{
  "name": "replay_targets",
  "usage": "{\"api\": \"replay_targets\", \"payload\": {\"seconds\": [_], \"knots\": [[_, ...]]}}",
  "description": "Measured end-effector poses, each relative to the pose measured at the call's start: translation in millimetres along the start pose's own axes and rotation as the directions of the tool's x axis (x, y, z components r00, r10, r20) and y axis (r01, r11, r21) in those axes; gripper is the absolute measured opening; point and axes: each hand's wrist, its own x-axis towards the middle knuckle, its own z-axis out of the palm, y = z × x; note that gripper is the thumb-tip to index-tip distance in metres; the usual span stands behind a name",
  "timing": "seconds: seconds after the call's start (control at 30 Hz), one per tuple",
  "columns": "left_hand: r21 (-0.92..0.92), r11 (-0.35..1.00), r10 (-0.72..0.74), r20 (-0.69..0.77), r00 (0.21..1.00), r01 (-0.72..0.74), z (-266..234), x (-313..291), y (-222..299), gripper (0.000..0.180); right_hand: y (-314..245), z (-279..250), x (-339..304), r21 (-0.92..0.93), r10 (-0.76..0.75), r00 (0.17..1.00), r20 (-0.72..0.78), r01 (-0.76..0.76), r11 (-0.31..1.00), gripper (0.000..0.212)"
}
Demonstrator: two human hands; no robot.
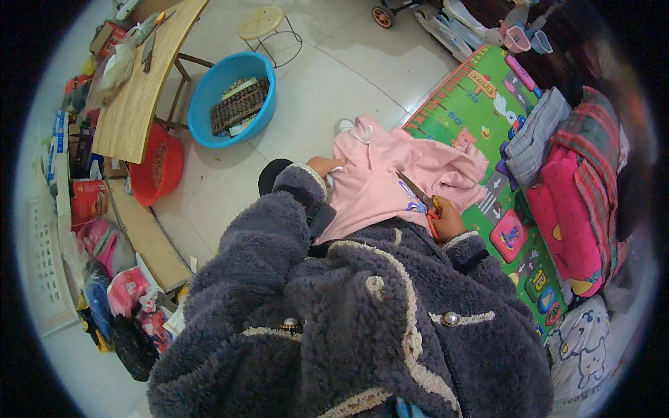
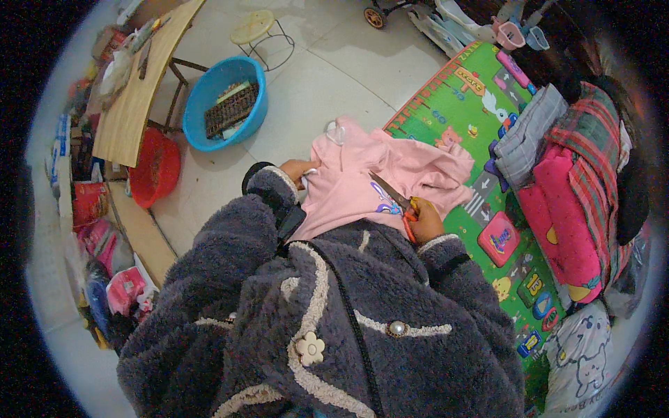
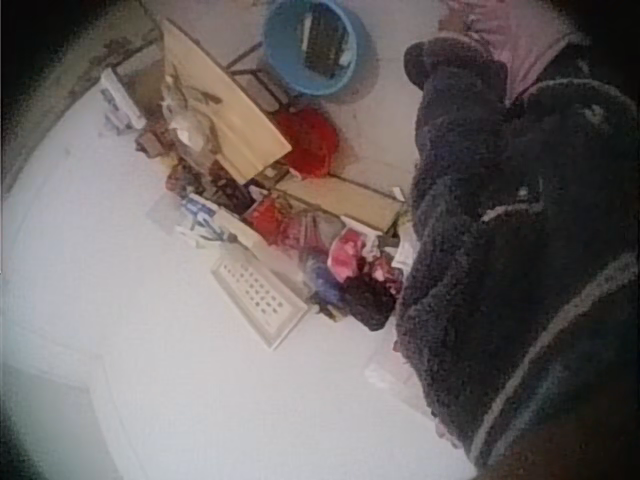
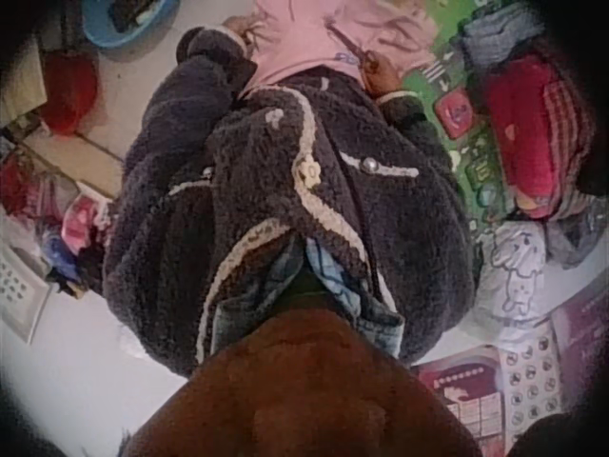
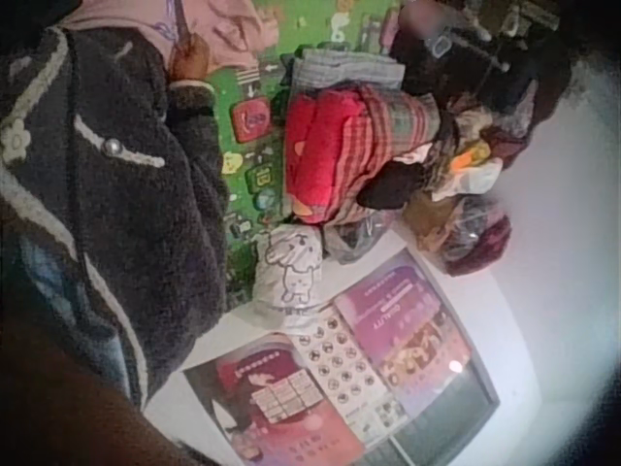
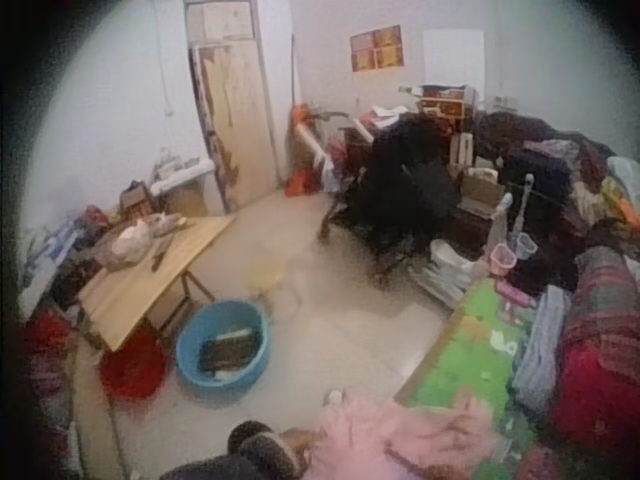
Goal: The person picks up a pair of scissors and a pink hoodie from a cluttered room. They then sit on the floor and use the scissors to cut the drawstrings of the hoodie.
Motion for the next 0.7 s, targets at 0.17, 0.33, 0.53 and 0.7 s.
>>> {"api": "replay_targets", "payload": {"seconds": [0.17, 0.33, 0.53, 0.7], "knots": [[-0.249, 0.922, 0.291, -0.057, 0.955, -0.296, 20.7, -54.6, 40.0, 0.027, -12.7, -41.8, 28.3, -0.176, -0.230, 0.918, -0.322, 0.181, 0.968, 0.022], [-0.354, 0.770, 0.598, 0.111, 0.794, -0.530, 36.4, -147.1, 100.3, 0.032, -53.4, -157.0, 52.6, -0.164, -0.198, 0.762, -0.617, 0.122, 0.979, 0.041], [-0.471, 0.776, 0.534, 0.137, 0.834, -0.420, 50.4, -196.3, 72.6, 0.025, -111.1, -229.3, 92.6, -0.245, -0.488, 0.718, -0.496, 0.424, 0.872, 0.032], [-0.482, 0.852, 0.267, 0.064, 0.962, -0.205, 43.5, -135.0, 21.3, 0.017, -121.2, -149.7, 105.0, -0.540, -0.513, 0.701, -0.495, 0.214, 0.814, 0.020]]}}
